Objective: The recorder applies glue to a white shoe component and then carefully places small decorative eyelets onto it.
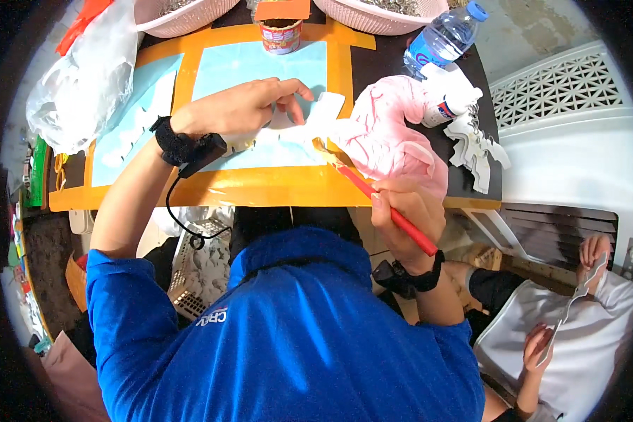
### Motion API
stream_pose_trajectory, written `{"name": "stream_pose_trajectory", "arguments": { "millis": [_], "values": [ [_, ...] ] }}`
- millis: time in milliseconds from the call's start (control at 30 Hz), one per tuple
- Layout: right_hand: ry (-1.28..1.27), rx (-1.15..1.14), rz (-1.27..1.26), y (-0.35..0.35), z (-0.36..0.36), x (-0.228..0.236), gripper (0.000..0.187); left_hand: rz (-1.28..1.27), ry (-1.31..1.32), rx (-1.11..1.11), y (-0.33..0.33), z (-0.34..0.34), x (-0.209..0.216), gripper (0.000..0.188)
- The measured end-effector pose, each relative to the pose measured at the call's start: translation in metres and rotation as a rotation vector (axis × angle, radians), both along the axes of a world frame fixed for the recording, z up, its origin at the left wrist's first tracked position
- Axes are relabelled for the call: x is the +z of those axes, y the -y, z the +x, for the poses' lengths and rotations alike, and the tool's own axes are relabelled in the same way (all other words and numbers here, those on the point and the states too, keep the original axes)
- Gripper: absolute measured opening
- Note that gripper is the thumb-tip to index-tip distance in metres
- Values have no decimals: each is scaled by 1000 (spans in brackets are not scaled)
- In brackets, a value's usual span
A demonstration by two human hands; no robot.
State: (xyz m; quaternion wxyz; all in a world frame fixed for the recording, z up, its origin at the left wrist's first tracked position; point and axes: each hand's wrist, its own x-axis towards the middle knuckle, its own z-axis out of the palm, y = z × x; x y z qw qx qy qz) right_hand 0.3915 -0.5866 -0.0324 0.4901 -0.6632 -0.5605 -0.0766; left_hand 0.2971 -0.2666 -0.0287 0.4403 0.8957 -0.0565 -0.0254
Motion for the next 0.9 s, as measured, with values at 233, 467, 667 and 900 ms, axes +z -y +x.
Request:
{"name": "stream_pose_trajectory", "arguments": {
  "millis": [233, 467, 667, 900],
  "values": [
    [-222, -143, -1, 1, 4, -3, 9, 39, -50, 8, 2, -2, 6, 51],
    [-768, -117, 133, -8, 18, 6, 13, 57, -129, 21, 5, -4, 11, 70],
    [-451, -88, 184, -14, 19, -11, 7, 24, -106, -15, 0, -1, 7, 69],
    [-318, 54, 144, -32, 6, -8, 9, -25, -119, -29, -4, -1, 5, 69]
  ]
}}
